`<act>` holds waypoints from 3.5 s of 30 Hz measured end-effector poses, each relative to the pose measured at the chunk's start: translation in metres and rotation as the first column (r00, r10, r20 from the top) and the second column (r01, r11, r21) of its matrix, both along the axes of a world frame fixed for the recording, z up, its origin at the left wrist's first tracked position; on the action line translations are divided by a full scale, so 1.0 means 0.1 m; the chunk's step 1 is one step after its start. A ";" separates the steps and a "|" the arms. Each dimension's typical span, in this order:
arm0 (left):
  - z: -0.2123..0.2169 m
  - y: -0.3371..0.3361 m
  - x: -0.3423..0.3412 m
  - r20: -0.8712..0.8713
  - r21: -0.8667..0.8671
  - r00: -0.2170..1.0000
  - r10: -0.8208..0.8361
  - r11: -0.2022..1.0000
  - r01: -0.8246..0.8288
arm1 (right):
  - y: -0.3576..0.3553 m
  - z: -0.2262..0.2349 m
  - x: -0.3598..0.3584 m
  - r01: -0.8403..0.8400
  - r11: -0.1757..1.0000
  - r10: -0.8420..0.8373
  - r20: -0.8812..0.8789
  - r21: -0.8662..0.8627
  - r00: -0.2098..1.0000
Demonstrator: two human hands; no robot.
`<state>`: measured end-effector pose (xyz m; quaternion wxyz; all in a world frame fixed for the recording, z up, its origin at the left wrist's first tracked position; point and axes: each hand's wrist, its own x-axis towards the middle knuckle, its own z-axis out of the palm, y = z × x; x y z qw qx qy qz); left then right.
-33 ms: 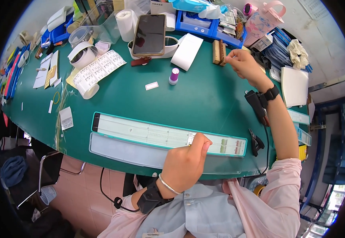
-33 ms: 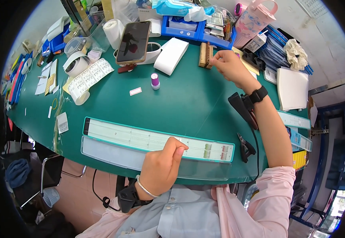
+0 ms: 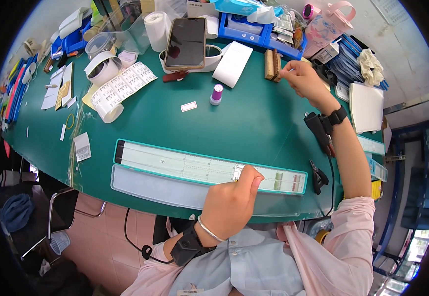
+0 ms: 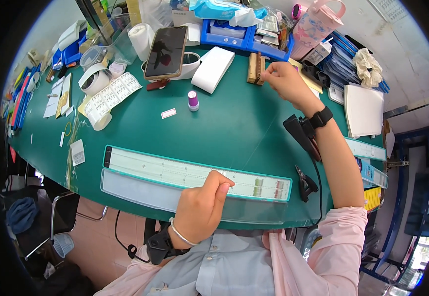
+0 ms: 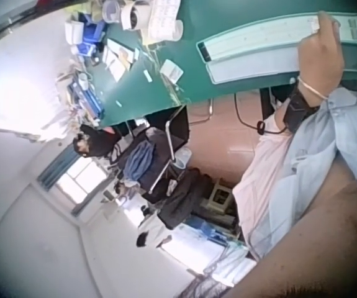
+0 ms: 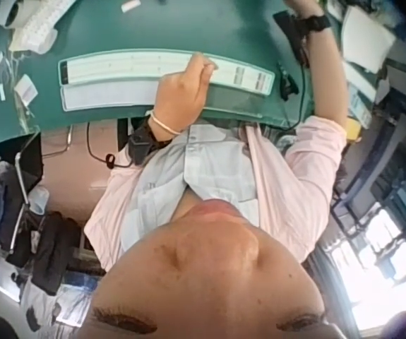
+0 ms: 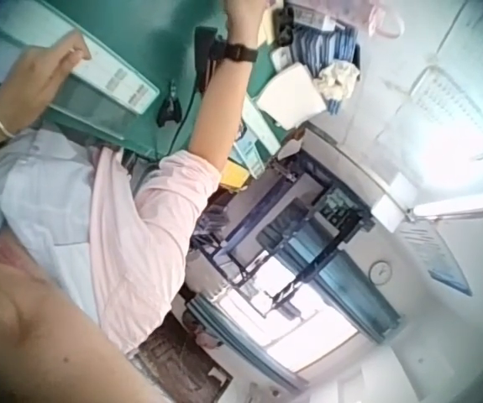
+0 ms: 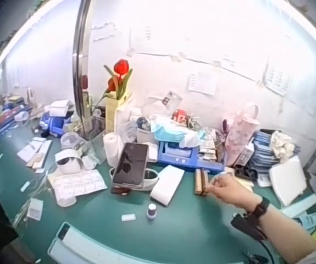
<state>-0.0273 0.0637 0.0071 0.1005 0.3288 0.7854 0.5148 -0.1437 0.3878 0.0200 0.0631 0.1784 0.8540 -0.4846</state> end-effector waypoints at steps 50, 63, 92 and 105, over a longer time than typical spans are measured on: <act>-0.19 -0.20 0.17 -0.293 0.208 0.955 0.035 0.978 0.027 | 0.23 -0.34 -0.46 0.101 0.910 0.014 -0.275 0.402 0.961; -0.21 -0.45 0.48 -0.674 0.200 0.735 0.075 0.976 0.084 | -0.08 0.14 0.56 -0.017 0.983 0.039 -0.121 0.183 0.992; -0.11 -0.51 0.72 0.862 0.381 0.393 -0.321 0.921 -0.083 | 0.04 -0.23 2.04 -0.005 0.471 0.295 -0.153 0.882 0.943; -0.07 -0.59 0.61 0.341 0.279 0.827 -0.446 0.889 0.364 | -0.04 -0.04 2.18 0.007 0.735 0.196 -0.222 0.678 0.955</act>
